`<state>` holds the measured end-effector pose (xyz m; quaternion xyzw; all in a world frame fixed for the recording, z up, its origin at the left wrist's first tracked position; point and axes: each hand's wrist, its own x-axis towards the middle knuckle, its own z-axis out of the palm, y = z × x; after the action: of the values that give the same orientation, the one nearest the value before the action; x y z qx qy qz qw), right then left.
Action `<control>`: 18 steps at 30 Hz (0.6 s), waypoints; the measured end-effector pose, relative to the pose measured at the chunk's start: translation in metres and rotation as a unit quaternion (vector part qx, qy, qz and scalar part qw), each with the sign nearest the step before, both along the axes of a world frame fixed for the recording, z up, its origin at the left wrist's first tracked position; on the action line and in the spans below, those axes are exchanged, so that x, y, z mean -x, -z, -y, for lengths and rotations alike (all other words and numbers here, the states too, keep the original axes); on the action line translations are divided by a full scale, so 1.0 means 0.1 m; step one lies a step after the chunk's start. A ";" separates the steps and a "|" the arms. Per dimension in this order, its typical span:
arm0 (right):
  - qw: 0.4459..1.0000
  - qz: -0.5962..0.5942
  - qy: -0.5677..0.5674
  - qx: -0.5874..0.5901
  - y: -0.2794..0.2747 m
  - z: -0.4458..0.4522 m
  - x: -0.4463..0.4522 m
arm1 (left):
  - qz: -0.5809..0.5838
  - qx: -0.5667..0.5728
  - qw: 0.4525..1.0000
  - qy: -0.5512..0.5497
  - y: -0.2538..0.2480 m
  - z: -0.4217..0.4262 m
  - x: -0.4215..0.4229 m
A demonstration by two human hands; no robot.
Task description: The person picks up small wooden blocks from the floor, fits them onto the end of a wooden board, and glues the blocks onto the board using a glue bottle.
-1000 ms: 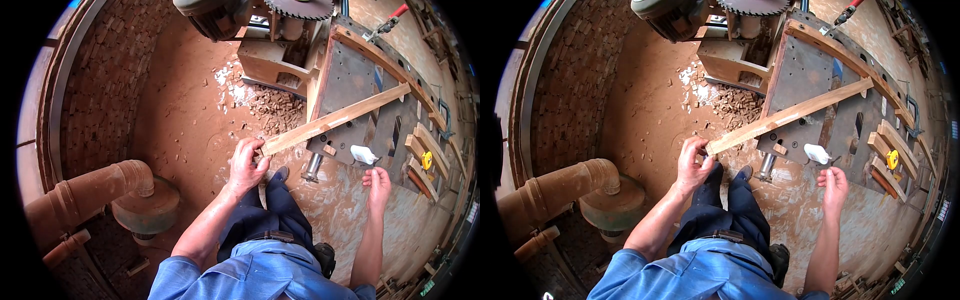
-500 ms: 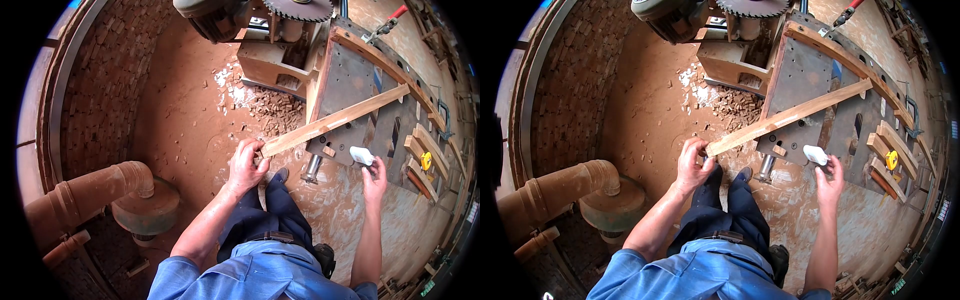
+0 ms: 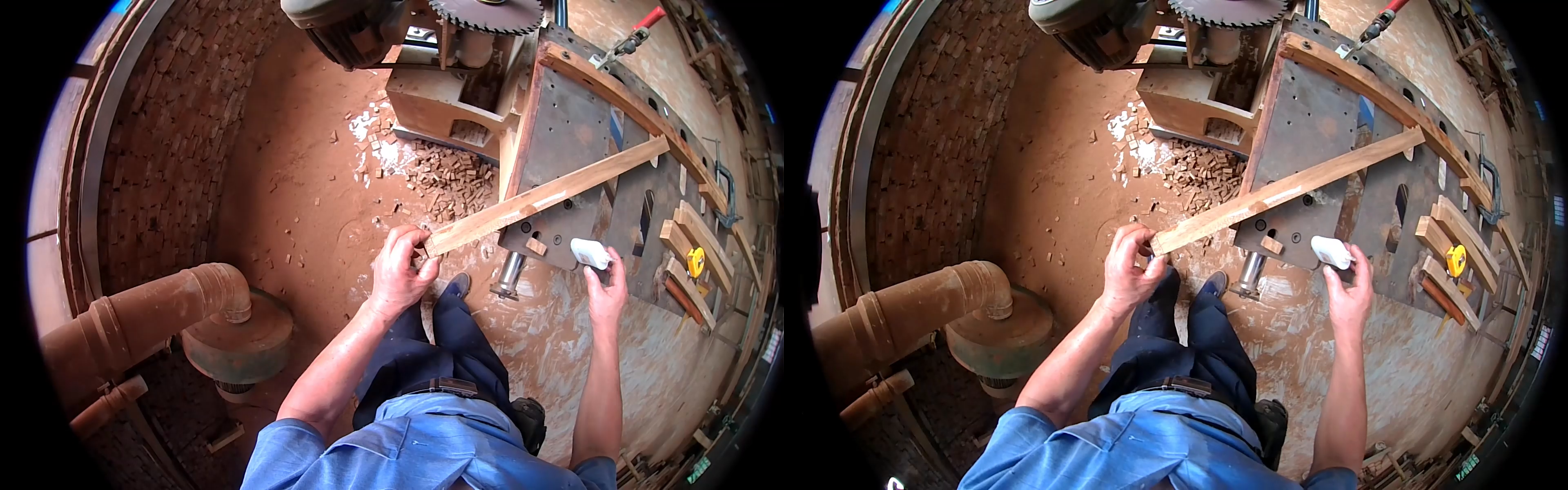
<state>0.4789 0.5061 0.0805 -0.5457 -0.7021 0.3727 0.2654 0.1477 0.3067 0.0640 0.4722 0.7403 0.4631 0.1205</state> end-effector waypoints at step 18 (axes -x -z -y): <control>0.999 -0.029 -0.012 -0.028 0.20 -0.10 0.08 | 0.044 0.037 0.998 -0.010 -0.10 -0.01 0.01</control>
<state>0.4713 0.5160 0.0606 -0.5187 -0.7108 0.3712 0.2965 0.1468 0.3078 0.0737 0.4388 0.7558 0.4568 0.1659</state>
